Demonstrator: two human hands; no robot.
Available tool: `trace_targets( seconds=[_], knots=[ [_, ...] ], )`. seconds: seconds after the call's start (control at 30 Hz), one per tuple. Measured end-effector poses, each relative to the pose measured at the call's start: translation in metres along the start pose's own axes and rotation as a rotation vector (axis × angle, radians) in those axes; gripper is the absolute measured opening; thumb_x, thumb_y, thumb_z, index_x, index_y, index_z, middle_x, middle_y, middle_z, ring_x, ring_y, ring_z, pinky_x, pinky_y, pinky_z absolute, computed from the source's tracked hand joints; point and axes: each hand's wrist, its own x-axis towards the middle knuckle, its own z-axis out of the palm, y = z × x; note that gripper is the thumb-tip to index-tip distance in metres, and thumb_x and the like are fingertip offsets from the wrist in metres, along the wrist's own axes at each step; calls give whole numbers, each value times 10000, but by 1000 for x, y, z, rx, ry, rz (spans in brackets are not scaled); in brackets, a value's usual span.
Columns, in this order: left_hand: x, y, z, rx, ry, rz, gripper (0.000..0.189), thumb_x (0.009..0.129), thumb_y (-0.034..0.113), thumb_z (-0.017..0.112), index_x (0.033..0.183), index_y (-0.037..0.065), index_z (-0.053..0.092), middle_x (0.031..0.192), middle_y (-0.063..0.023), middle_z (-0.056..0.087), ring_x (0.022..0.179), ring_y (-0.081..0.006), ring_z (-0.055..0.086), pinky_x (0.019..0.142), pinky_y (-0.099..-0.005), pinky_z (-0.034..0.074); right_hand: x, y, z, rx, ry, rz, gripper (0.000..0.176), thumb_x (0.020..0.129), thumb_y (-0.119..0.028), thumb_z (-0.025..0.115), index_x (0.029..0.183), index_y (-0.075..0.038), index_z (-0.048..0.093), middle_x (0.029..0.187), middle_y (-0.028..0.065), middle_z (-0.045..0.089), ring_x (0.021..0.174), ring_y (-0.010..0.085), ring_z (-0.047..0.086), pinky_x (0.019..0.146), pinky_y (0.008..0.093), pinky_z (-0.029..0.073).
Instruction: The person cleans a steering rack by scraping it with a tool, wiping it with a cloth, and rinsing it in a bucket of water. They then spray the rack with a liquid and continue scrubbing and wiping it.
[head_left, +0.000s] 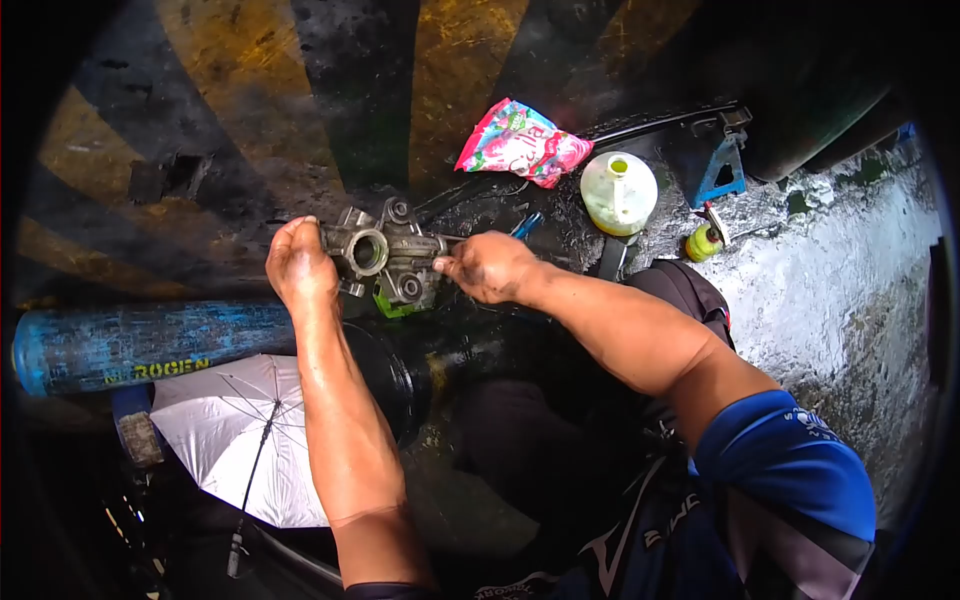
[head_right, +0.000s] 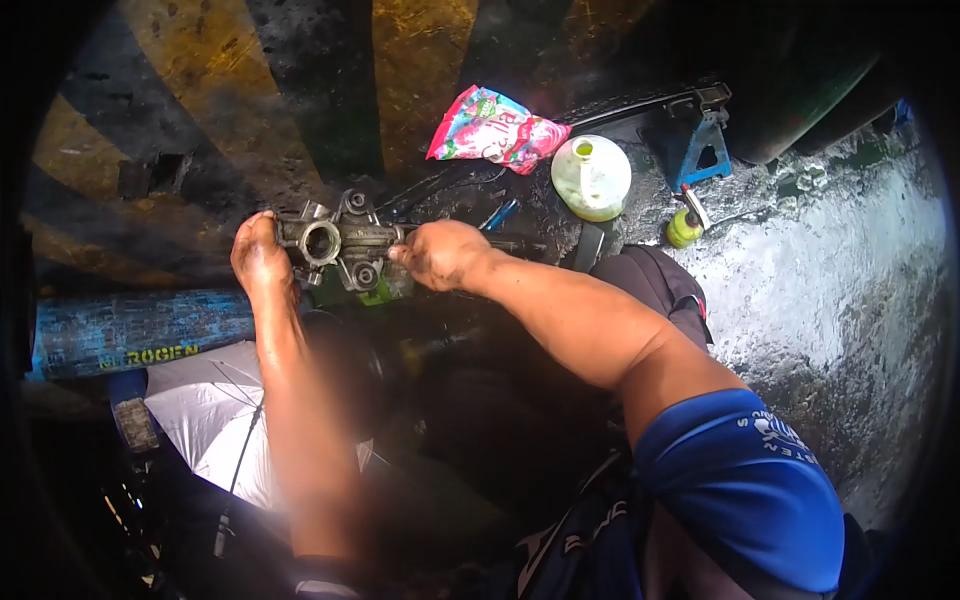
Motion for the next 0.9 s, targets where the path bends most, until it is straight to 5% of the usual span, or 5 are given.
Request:
trace_targets(
  seconds=[0.3,0.37,0.77,0.8,0.9],
  knots=[
    [0,13,15,19,-25,1,199,847,148,614,876,-45,654,749,-22,613,672,-92,521,635,-240,426,-7,-44,-58,-336,-106,89,451,955,-443,474,862,-74,717,859,166,688,881,371,651,777,461,506],
    [-2,21,20,-11,-28,-26,202,848,148,615,878,-48,654,747,-22,613,673,-93,523,636,-243,427,-7,-54,-59,-392,44,-48,430,971,-424,461,810,-92,682,706,153,653,790,377,641,719,471,506],
    [-5,32,23,26,-107,35,182,834,151,628,890,-19,661,758,4,598,693,-74,503,647,-223,407,-21,14,-17,-32,66,100,467,958,-440,491,789,-44,672,775,220,641,832,424,610,738,474,481],
    [-3,24,18,-31,-127,56,178,830,149,634,894,-15,662,772,6,599,701,-74,504,654,-220,406,-26,27,-16,0,-33,201,483,954,-449,502,770,-35,667,766,227,635,819,420,604,721,471,474],
    [3,8,9,-130,-187,99,170,824,145,644,897,-8,663,795,11,601,712,-75,506,665,-216,407,-24,45,-14,119,197,106,476,940,-458,527,749,-50,679,673,190,611,648,383,543,643,425,459]
  ],
)
